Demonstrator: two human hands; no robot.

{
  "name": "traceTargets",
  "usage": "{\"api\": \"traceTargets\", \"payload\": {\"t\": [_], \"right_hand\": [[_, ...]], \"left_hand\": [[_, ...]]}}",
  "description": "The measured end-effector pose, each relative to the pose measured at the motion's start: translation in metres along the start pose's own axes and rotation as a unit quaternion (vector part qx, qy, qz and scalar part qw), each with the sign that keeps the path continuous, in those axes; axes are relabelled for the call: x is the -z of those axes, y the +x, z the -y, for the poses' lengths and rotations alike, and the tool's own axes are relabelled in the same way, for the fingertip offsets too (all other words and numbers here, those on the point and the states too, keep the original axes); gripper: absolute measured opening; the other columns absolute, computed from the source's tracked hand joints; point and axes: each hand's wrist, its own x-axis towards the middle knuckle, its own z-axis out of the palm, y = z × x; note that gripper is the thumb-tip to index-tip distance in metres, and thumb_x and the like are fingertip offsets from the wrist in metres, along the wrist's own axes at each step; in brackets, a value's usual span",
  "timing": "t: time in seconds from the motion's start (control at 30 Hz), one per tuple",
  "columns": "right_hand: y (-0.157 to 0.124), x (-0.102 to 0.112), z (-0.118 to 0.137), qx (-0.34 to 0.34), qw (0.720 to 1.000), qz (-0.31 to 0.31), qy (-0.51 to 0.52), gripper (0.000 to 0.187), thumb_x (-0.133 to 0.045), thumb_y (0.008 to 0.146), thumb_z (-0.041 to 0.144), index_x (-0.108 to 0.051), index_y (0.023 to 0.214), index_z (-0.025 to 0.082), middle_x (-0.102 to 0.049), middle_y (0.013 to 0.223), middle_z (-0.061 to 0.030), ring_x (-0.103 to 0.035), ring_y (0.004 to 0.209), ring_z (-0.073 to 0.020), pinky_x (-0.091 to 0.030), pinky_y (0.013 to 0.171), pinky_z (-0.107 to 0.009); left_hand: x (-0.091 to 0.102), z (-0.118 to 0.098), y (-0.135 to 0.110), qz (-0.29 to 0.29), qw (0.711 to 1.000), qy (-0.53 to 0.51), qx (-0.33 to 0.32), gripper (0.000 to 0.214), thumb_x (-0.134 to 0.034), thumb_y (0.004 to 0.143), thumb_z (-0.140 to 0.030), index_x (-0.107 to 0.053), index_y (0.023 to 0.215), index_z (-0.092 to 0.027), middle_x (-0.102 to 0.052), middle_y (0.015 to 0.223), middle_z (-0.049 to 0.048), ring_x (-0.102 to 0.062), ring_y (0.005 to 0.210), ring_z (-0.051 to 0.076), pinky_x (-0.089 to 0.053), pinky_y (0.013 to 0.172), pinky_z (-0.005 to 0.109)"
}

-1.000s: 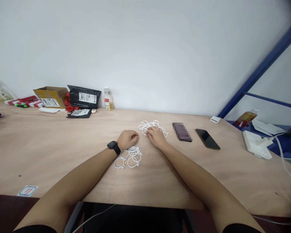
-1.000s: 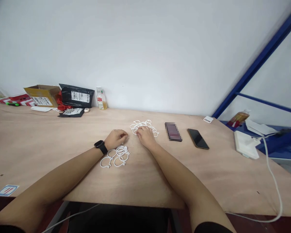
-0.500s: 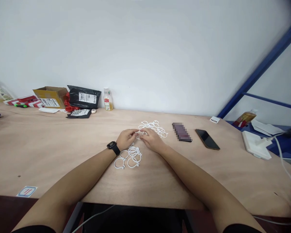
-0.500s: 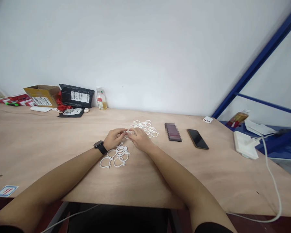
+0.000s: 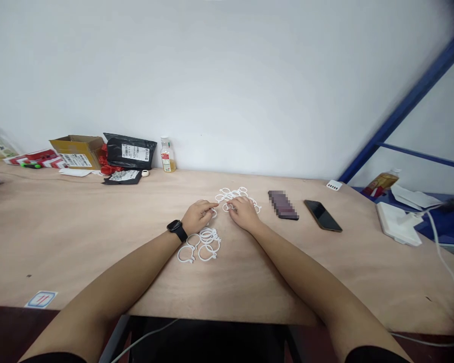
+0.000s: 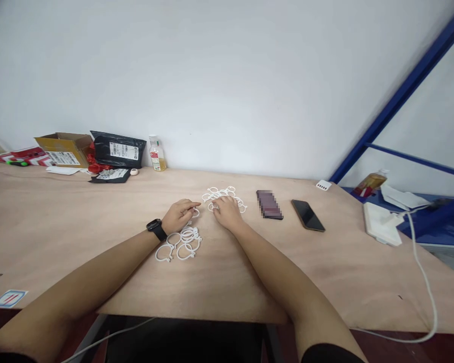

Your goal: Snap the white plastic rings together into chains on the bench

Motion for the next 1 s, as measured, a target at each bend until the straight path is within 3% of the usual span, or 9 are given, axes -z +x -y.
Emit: {"api": "traceTargets", "payload": {"t": [0.13, 0.37, 0.47, 0.73, 1.0], "right_hand": [[0.0, -0.001, -0.003, -0.033, 0.998, 0.04, -0.02, 0.031, -0.047, 0.087, 0.017, -0.068, 0.109, 0.023, -0.066, 0.114, -0.0063, -0.051, 0.11, -0.0236, -0.03, 0.096, -0.038], [-0.001, -0.005, -0.007, -0.011, 0.998, 0.05, -0.027, 0.042, -0.046, 0.083, 0.007, -0.067, 0.114, 0.025, -0.067, 0.117, -0.0047, -0.051, 0.112, -0.0231, -0.03, 0.095, -0.037], [0.0, -0.008, -0.011, -0.018, 0.999, 0.043, -0.028, 0.039, -0.049, 0.083, 0.011, -0.067, 0.115, 0.026, -0.067, 0.116, -0.0049, -0.051, 0.112, -0.0241, -0.032, 0.095, -0.038], [-0.001, -0.01, -0.01, 0.003, 1.0, 0.007, 0.004, 0.015, -0.064, 0.085, 0.029, -0.073, 0.097, 0.028, -0.061, 0.12, -0.0059, -0.049, 0.114, -0.0259, -0.034, 0.097, -0.042], [0.001, -0.005, -0.006, 0.07, 0.992, -0.071, 0.081, 0.018, -0.055, 0.092, 0.027, -0.07, 0.101, 0.025, -0.063, 0.115, -0.0076, -0.051, 0.111, -0.0243, -0.039, 0.096, -0.041]], "left_hand": [[-0.001, 0.0, 0.0, -0.001, 1.0, 0.01, 0.003, 0.032, -0.048, 0.082, -0.012, -0.071, 0.103, -0.017, -0.069, 0.085, 0.0053, -0.062, 0.082, 0.017, -0.049, 0.082, 0.032], [-0.001, 0.001, 0.002, -0.011, 1.0, 0.027, -0.004, 0.029, -0.049, 0.077, -0.009, -0.072, 0.093, -0.017, -0.07, 0.082, 0.0043, -0.062, 0.078, 0.016, -0.05, 0.079, 0.031], [-0.001, 0.001, 0.002, -0.012, 0.999, 0.032, -0.007, 0.027, -0.048, 0.077, -0.008, -0.071, 0.089, -0.017, -0.068, 0.08, 0.0037, -0.061, 0.076, 0.016, -0.05, 0.078, 0.03], [0.0, 0.003, 0.001, 0.007, 0.999, 0.03, -0.021, 0.027, -0.044, 0.076, -0.007, -0.069, 0.077, -0.017, -0.067, 0.075, 0.0039, -0.061, 0.074, 0.016, -0.049, 0.078, 0.031], [-0.001, 0.008, 0.0, 0.062, 0.997, 0.014, -0.034, 0.03, -0.046, 0.074, -0.009, -0.072, 0.087, -0.019, -0.071, 0.098, 0.004, -0.064, 0.09, 0.018, -0.049, 0.088, 0.034]]}}
